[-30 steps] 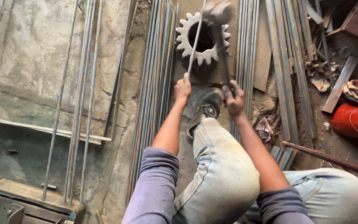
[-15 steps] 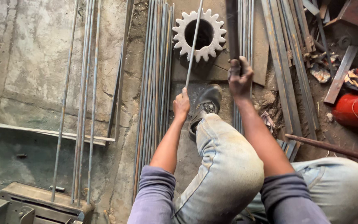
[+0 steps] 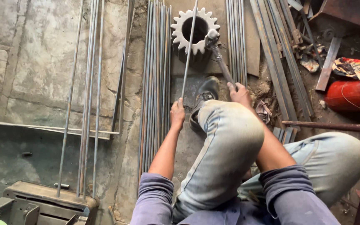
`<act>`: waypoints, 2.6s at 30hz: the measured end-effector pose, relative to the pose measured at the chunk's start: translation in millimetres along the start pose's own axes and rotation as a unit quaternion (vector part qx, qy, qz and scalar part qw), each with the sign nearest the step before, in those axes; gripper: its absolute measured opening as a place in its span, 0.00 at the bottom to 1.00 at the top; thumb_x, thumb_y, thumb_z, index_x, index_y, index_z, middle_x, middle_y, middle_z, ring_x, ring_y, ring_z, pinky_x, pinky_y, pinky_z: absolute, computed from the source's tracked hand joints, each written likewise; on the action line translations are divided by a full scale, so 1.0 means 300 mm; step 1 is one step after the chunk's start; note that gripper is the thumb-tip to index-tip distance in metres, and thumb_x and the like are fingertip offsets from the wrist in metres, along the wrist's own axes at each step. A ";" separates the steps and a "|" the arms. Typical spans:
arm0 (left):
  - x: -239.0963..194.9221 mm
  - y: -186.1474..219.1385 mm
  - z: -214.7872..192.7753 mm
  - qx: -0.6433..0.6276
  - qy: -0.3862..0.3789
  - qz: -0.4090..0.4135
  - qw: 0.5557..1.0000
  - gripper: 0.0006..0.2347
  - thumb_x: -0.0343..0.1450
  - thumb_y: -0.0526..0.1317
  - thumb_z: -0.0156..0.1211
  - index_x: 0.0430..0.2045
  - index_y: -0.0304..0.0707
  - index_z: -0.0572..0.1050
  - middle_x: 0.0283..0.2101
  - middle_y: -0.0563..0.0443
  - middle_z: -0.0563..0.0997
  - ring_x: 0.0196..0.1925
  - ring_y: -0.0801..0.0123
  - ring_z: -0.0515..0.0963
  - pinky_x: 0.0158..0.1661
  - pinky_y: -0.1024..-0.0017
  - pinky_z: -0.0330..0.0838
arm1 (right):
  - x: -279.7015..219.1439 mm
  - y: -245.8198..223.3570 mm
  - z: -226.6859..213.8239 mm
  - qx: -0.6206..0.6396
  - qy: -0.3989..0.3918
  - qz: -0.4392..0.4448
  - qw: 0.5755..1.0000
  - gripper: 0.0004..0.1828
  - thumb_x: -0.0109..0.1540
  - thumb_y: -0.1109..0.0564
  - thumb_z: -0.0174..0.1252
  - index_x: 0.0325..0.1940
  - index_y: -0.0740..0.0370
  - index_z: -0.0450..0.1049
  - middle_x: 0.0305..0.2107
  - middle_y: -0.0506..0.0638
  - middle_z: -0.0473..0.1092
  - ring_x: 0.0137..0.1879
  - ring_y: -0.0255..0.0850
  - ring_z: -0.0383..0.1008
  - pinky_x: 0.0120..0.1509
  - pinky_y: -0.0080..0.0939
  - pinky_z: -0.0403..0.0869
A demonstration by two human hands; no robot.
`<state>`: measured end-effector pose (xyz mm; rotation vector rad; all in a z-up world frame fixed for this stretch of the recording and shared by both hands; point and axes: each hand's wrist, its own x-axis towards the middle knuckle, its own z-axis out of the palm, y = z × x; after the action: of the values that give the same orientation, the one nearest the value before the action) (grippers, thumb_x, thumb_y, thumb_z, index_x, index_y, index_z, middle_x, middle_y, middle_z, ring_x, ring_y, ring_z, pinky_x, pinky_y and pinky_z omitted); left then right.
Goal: The person uses a hammer and a heavy metal gear as an anvil to straighten long metal rods, handling one rod at a time and striking specific points along the length before placing them back into a pile.
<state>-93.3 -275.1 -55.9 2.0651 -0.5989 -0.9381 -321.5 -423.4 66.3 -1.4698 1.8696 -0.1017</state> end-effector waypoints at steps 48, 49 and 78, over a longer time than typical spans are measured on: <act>-0.346 1.292 -0.143 -0.638 -0.533 0.042 0.554 0.14 0.85 0.46 0.47 0.46 0.28 0.69 0.32 0.44 0.77 0.28 0.70 0.72 0.27 0.73 0.66 | 0.196 0.164 -0.030 -0.067 -0.043 -0.332 0.940 0.34 0.69 0.43 0.51 0.75 0.63 0.58 0.68 0.68 0.60 0.74 0.58 0.58 0.71 0.56 0.62; -0.350 1.294 -0.139 -0.642 -0.532 0.040 0.551 0.15 0.85 0.46 0.47 0.47 0.28 0.69 0.33 0.44 0.76 0.28 0.70 0.72 0.27 0.72 0.66 | 0.209 0.197 -0.011 -0.078 -0.065 -0.306 0.947 0.34 0.69 0.43 0.51 0.75 0.62 0.58 0.69 0.66 0.60 0.75 0.56 0.58 0.72 0.55 0.62; -0.578 -0.108 -0.518 0.317 -0.067 0.078 0.943 0.12 0.74 0.53 0.53 0.34 0.46 0.75 0.23 0.37 0.80 0.28 0.40 0.81 0.29 0.46 0.71 | 0.022 -0.161 -0.323 0.359 0.012 -0.400 0.843 0.29 0.71 0.32 0.52 0.39 0.61 0.71 0.22 0.43 0.68 0.23 0.29 0.69 0.23 0.31 0.67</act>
<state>-76.0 -69.4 56.7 2.4678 -1.2502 -0.8673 -339.9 -481.0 156.4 -1.5536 0.9117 -1.0930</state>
